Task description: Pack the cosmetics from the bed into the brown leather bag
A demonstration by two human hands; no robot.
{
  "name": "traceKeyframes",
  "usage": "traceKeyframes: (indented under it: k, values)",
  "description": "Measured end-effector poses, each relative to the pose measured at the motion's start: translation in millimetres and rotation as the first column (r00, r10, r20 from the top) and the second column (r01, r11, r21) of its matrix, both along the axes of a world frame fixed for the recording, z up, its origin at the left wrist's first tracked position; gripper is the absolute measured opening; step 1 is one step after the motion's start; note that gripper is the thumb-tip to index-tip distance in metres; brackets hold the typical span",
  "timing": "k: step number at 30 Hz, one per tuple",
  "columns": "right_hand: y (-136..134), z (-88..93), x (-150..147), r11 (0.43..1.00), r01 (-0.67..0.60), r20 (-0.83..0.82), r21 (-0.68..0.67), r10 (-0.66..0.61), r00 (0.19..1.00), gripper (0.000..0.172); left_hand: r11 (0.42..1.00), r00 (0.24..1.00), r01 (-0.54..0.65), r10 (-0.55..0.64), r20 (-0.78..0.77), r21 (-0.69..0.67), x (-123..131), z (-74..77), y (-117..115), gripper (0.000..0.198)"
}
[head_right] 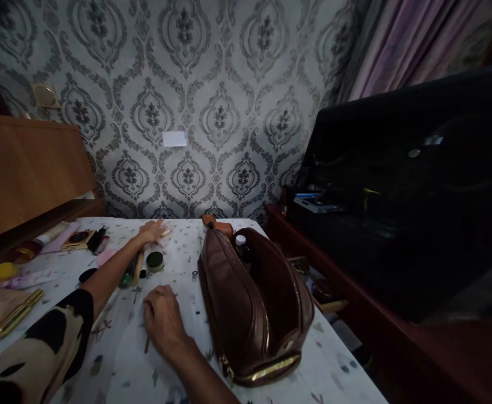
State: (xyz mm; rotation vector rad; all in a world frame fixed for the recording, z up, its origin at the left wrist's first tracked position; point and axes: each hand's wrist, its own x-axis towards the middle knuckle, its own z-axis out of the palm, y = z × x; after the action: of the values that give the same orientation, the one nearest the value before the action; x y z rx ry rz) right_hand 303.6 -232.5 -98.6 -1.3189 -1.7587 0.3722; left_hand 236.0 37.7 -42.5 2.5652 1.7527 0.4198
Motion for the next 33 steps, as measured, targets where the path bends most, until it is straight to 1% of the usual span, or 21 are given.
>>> traceKeyframes:
  k: [2,4,6,9,11,13,15,18,21,24,27,29,31,33]
  values:
    - [0.6,-0.6,0.4,1.000,-0.007,0.000,-0.009,0.007,1.000,0.018,1.000,1.000,-0.005,0.005,-0.027,0.005,0.7,5.5,-8.3,0.037]
    - [1.2,-1.5,1.2,1.000,-0.015,-0.004,-0.012,0.015,1.000,0.018,0.999,0.998,0.031,-0.031,-0.057,0.010,2.6,6.5,-23.1,0.040]
    - [1.7,-2.3,2.1,1.000,-0.025,-0.008,-0.002,0.025,1.000,0.019,0.991,0.986,0.133,-0.132,-0.097,0.002,4.2,1.7,-44.4,0.047]
    - [1.6,-2.1,2.8,0.999,-0.036,-0.014,-0.006,0.036,0.999,0.020,0.943,0.927,0.332,-0.333,-0.171,-0.040,3.4,-11.5,-79.7,0.057]
    - [1.0,-1.0,2.8,0.999,-0.035,-0.019,-0.018,0.035,0.999,0.021,0.922,0.899,0.385,-0.386,-0.207,-0.045,0.5,-18.1,-96.7,0.052]
    - [0.4,-0.1,2.8,0.999,-0.039,-0.025,-0.021,0.039,0.999,0.022,0.928,0.901,0.372,-0.368,-0.232,-0.027,-3.0,-19.9,-104.5,0.040]
    - [0.1,0.1,3.1,0.999,-0.052,-0.035,-0.016,0.051,0.998,0.022,0.946,0.915,0.326,-0.316,-0.249,-0.005,-6.3,-17.4,-104.3,0.032]
    - [0.4,-0.6,4.2,0.997,-0.078,-0.038,-0.001,0.078,0.996,0.021,0.970,0.936,0.244,-0.232,-0.266,0.013,-10.4,-10.6,-97.7,0.026]
    - [1.2,-0.8,5.1,0.996,-0.088,-0.034,0.007,0.088,0.996,0.020,0.984,0.954,0.171,-0.156,-0.256,0.039,-12.7,-4.2,-93.3,0.033]
    - [2.1,-0.5,5.7,0.995,-0.095,-0.017,-0.007,0.095,0.995,0.020,0.990,0.973,0.116,-0.097,-0.211,0.077,-12.7,1.0,-93.5,0.034]
    - [2.8,-0.7,5.9,0.996,-0.093,-0.007,-0.008,0.093,0.996,0.020,0.990,0.987,0.094,-0.079,-0.141,0.102,-13.6,3.9,-95.7,0.034]
    - [2.8,-0.8,5.9,0.996,-0.091,-0.008,-0.003,0.091,0.996,0.019,0.989,0.991,0.107,-0.098,-0.093,0.101,-18.8,5.2,-96.0,0.033]
    - [2.6,-0.8,5.8,0.995,-0.096,-0.008,0.004,0.096,0.995,0.020,0.988,0.992,0.120,-0.116,-0.045,0.093,-30.1,7.6,-93.6,0.033]
    - [2.3,-0.4,5.7,0.995,-0.100,-0.011,0.012,0.101,0.995,0.020,0.990,0.994,0.106,-0.107,0.004,0.093,-47.2,12.4,-88.7,0.033]
